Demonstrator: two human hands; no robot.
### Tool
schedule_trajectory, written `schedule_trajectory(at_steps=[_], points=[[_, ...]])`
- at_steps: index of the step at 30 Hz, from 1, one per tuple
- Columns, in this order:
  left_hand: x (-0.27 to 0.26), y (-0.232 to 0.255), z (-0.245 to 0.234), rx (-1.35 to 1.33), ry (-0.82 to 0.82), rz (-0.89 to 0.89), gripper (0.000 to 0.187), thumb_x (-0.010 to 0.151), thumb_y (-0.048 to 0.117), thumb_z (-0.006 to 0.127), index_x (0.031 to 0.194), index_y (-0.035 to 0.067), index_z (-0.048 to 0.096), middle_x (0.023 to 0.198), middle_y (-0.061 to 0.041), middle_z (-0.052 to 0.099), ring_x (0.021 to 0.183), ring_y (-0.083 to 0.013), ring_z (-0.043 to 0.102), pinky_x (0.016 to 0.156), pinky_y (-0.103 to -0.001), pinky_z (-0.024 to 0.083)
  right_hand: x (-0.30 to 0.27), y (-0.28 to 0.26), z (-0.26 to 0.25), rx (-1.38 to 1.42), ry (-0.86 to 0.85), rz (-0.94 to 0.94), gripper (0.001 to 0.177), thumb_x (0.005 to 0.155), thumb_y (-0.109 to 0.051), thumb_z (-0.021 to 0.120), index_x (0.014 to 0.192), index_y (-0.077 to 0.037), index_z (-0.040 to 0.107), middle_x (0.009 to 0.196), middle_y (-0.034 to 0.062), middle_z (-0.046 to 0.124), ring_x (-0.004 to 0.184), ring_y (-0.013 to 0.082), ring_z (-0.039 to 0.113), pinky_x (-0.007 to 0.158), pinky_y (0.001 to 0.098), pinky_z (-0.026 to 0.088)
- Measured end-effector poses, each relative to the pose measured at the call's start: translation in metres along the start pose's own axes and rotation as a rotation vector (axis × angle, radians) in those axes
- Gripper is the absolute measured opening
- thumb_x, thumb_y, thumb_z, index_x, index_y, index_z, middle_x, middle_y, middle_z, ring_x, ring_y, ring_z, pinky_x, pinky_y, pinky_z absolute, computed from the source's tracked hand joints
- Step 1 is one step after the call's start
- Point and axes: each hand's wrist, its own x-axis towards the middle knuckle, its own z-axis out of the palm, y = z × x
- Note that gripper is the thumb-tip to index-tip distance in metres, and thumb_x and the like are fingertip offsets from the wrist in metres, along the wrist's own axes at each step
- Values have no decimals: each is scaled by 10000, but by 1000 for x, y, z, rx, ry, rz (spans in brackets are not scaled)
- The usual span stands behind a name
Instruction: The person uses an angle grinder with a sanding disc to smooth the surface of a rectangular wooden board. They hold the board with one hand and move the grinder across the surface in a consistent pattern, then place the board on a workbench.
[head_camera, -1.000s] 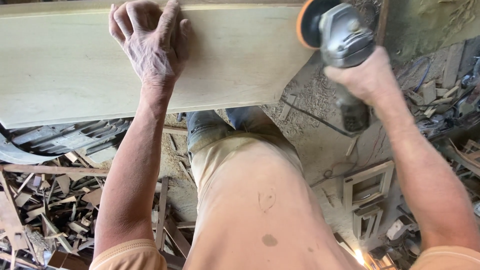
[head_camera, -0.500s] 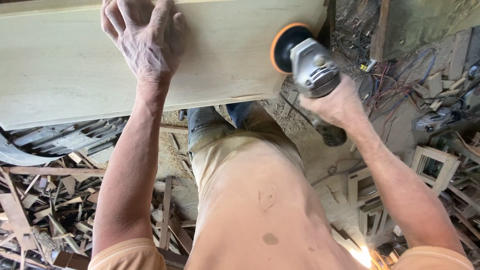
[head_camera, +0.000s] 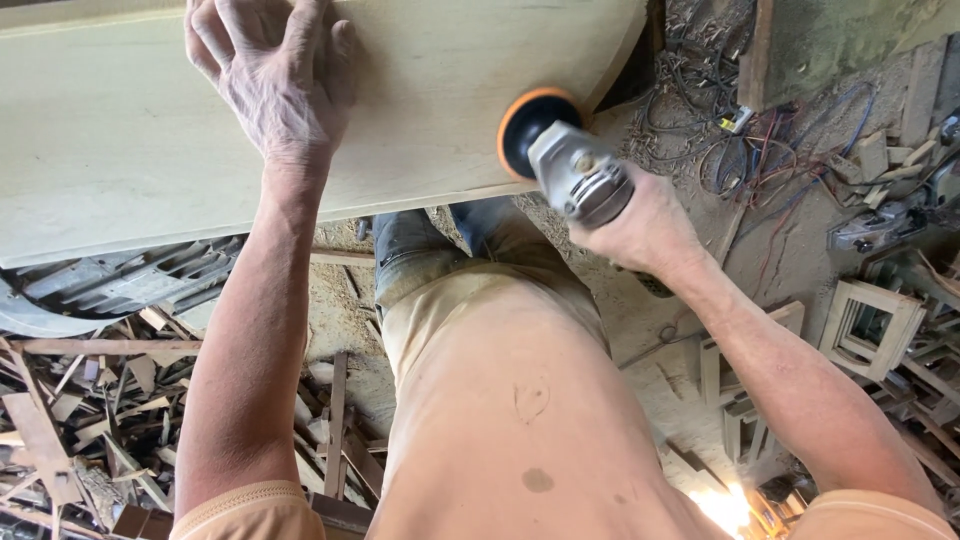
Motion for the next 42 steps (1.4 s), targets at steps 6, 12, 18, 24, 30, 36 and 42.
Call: schedule_trajectory(at_steps=[6, 12, 18, 24, 30, 36, 42], points=[[1, 3, -6, -26, -9, 8, 370, 1142, 399, 483, 1187, 140, 744, 1029, -182, 484, 992, -416, 463, 972, -594, 340, 25, -6, -47, 121, -165, 281, 506, 819, -199, 816, 1257, -67, 601, 944, 90, 721, 560, 171, 694, 503, 302, 606], [3, 4, -7, -89, 10, -1, 318, 1121, 362, 567, 1186, 134, 779, 1047, -131, 511, 967, -389, 481, 1019, -599, 302, 49, 12, -75, 47, -43, 125, 426, 850, -264, 792, 1211, -99, 638, 948, 46, 694, 721, 153, 687, 613, 306, 589], [3, 4, -6, -78, 16, 8, 282, 1114, 337, 577, 1195, 141, 764, 1039, -130, 505, 941, -378, 469, 999, -591, 315, 67, 27, -83, 244, 88, -50, 194, 839, -205, 795, 799, -181, 607, 790, -95, 567, 742, 45, 499, 661, 272, 444], [4, 4, -7, -75, -3, -3, 304, 1121, 350, 576, 1208, 129, 766, 1051, -138, 508, 965, -389, 480, 1017, -600, 299, 61, 17, -82, 229, 88, -38, 222, 837, -220, 789, 758, -183, 585, 759, -108, 549, 733, 34, 485, 661, 267, 435], [6, 7, -7, -62, 23, 8, 356, 1135, 392, 523, 1179, 135, 764, 1023, -128, 490, 925, -370, 464, 990, -583, 322, 36, 1, -61, 73, -108, 188, 494, 857, -270, 803, 1263, -86, 589, 942, 73, 709, 640, 169, 721, 570, 305, 615], [3, -1, -2, -19, 21, 24, 351, 1114, 414, 522, 1148, 147, 747, 1015, -146, 490, 939, -385, 471, 954, -600, 345, 6, -2, -9, 36, -23, 112, 368, 726, -348, 831, 996, -136, 700, 849, 16, 733, 706, 142, 658, 618, 302, 563], [-5, -15, 14, 46, 8, -28, 314, 1049, 495, 538, 1048, 215, 679, 1011, -100, 462, 997, -318, 440, 850, -580, 397, -26, -40, 35, 136, 22, 150, 423, 672, -349, 845, 1008, -124, 719, 853, 17, 739, 746, 153, 687, 666, 320, 572]])
